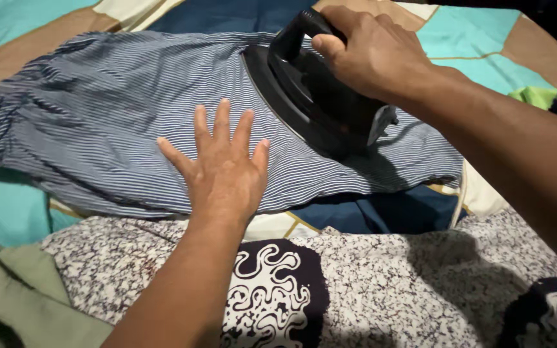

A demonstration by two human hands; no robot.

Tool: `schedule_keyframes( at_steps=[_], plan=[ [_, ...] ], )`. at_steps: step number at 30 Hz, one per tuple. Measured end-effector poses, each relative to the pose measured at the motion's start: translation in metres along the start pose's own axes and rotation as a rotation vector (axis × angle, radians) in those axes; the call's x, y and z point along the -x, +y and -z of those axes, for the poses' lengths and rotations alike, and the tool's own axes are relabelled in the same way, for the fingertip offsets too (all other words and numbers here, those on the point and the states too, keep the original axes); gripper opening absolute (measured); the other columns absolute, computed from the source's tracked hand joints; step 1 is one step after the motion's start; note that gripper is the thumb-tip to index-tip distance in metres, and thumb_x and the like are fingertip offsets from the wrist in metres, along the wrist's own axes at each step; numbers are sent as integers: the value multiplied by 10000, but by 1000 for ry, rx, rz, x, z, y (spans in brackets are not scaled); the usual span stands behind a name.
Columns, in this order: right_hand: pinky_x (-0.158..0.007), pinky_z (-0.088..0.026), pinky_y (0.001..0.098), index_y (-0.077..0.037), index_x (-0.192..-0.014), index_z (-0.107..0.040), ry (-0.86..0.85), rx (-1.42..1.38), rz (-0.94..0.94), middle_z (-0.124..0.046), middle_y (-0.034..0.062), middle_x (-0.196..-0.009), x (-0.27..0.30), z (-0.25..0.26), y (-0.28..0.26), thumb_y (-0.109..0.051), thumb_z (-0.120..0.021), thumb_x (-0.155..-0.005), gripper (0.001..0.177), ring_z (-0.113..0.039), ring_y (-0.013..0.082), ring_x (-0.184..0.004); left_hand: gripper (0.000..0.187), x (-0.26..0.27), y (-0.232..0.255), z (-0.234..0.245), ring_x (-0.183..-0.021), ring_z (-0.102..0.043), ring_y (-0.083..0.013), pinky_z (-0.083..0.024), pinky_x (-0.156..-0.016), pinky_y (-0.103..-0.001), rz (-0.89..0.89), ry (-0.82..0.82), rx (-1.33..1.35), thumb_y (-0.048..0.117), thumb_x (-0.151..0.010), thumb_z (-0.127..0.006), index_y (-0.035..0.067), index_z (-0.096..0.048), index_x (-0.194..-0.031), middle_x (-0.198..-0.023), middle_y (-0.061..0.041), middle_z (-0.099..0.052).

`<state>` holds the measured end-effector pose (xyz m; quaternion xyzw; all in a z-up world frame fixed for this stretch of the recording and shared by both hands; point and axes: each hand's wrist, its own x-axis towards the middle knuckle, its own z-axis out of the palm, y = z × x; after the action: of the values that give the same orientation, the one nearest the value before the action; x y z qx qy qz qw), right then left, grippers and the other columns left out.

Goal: The person irons a striped shirt on a bed using a handheld iron. They smooth the fabric, iron multiple sections, fold the shirt, and iron the folded edges before placing it aside.

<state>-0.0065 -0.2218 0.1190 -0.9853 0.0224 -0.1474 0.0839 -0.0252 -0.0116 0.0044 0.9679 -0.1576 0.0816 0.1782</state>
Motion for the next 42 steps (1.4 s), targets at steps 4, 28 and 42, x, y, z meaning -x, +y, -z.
schedule_keyframes(
  at_steps=[4,28,42],
  plan=[
    [-835,-489,550,-192,-1343,-659,97,60,19,-700,195,-1126,-1,-2,35,-364,-580,-1004,388,-671,418,-994,569,1,-1,-1,-1509,-107,-297,21,-1080,-799,-10,11,3,494,-978,-439,281,-423,-1505,-1661,-29,-246],
    [-608,-454,377,-255,-1541,-525,-417,-255,-143,-557,67,-688,60,60,52,-439,-514,-1014,558,-542,163,-628,562,3,-4,-6,-1506,-144,-317,5,-1061,-821,-51,75,-36,506,-985,-443,274,-450,-1496,-1621,-43,-291],
    [-796,-521,432,-246,-1607,-449,-371,-137,-256,-700,190,-973,66,46,40,-437,-554,-1022,624,-661,282,-831,570,4,-3,-6,-1513,-129,-305,20,-1068,-812,-48,55,-19,498,-983,-433,277,-433,-1508,-1635,-32,-266]
  ],
)
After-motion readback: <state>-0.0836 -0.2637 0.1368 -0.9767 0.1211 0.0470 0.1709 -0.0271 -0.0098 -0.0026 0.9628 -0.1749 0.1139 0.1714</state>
